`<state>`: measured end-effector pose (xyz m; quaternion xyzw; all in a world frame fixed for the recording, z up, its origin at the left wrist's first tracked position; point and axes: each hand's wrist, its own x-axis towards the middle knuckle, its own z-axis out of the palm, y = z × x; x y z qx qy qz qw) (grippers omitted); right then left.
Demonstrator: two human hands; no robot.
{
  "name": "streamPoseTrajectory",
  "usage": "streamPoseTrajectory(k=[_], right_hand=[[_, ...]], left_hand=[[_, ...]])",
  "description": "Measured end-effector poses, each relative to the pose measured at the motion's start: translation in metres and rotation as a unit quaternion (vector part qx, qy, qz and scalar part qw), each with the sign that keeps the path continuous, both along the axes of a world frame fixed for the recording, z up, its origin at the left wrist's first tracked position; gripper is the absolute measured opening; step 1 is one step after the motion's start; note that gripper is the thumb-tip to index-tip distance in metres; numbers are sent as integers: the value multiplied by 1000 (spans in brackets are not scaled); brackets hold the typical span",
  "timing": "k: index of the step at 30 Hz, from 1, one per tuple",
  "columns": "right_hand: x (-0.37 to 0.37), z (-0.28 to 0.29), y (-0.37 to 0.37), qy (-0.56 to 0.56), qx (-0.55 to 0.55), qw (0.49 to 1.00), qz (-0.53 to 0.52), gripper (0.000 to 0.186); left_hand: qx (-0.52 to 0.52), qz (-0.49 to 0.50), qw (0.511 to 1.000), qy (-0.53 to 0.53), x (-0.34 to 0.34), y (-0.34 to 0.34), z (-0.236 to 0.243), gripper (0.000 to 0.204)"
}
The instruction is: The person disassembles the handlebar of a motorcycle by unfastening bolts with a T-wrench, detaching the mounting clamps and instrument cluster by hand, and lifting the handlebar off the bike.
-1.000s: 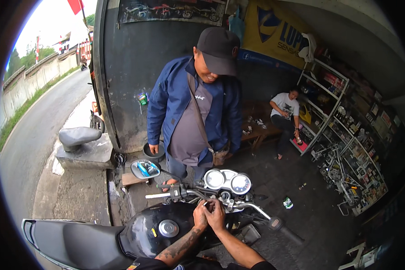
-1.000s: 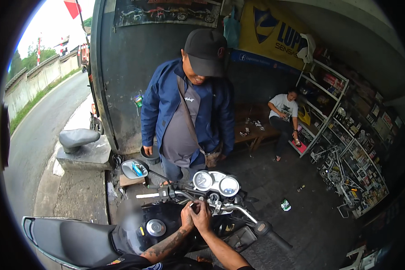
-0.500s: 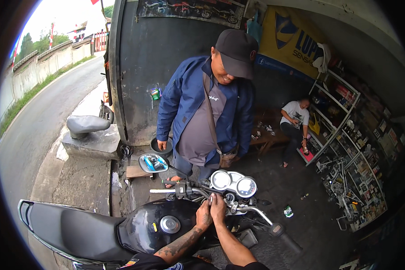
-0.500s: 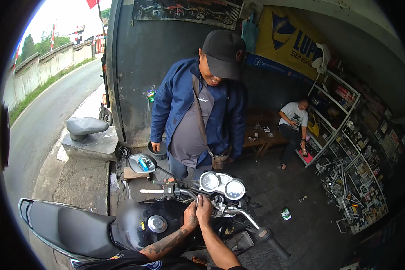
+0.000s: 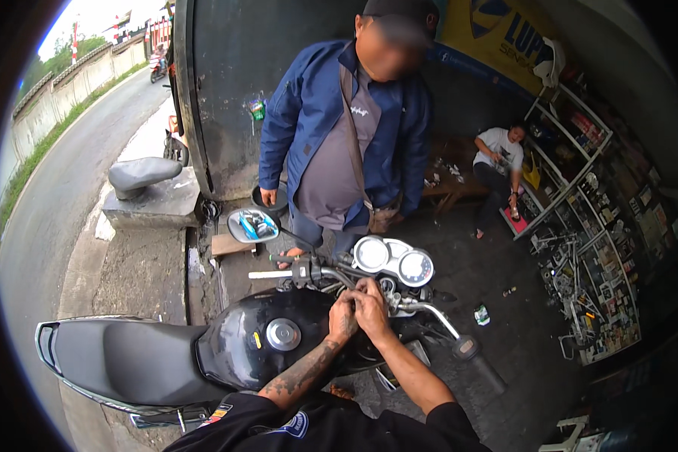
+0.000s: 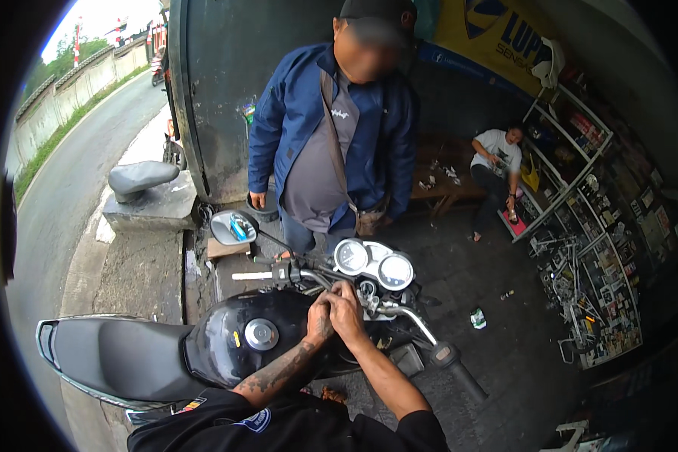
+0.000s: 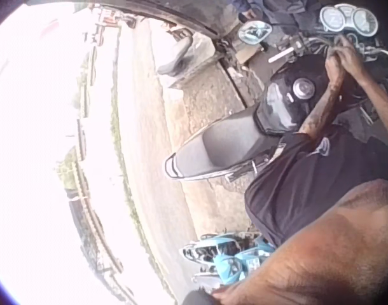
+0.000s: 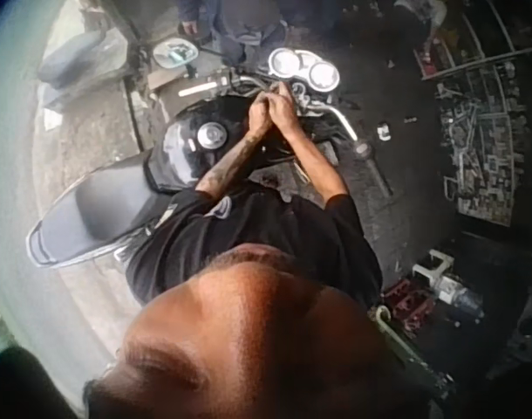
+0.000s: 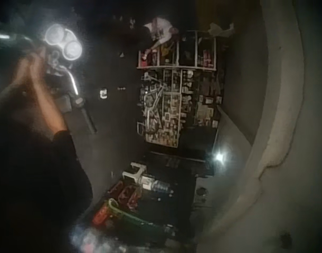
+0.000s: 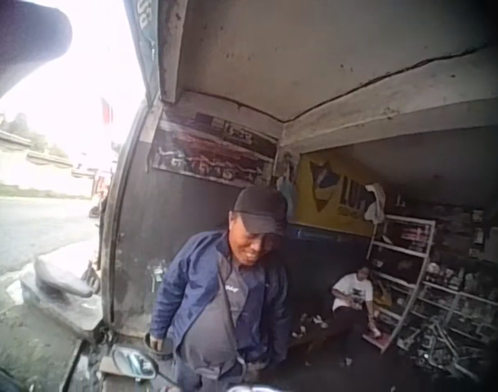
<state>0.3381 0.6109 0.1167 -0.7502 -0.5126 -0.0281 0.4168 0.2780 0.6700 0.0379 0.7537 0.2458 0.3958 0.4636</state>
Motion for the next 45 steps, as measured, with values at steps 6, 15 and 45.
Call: streamPoseTrajectory(k=[6, 15, 45], right_hand=[[-18, -14, -10, 46, 81, 995, -37, 21], [-9, -42, 21, 158, 81, 973, -148, 22], [-22, -48, 22, 297, 315, 894, -114, 12]], left_hand=[[-13, 2, 1000, -7, 1, 1, 3, 23], [-9, 10, 1000, -4, -1, 2, 3, 22], [-20, -16, 999, -32, 7, -5, 19, 23]])
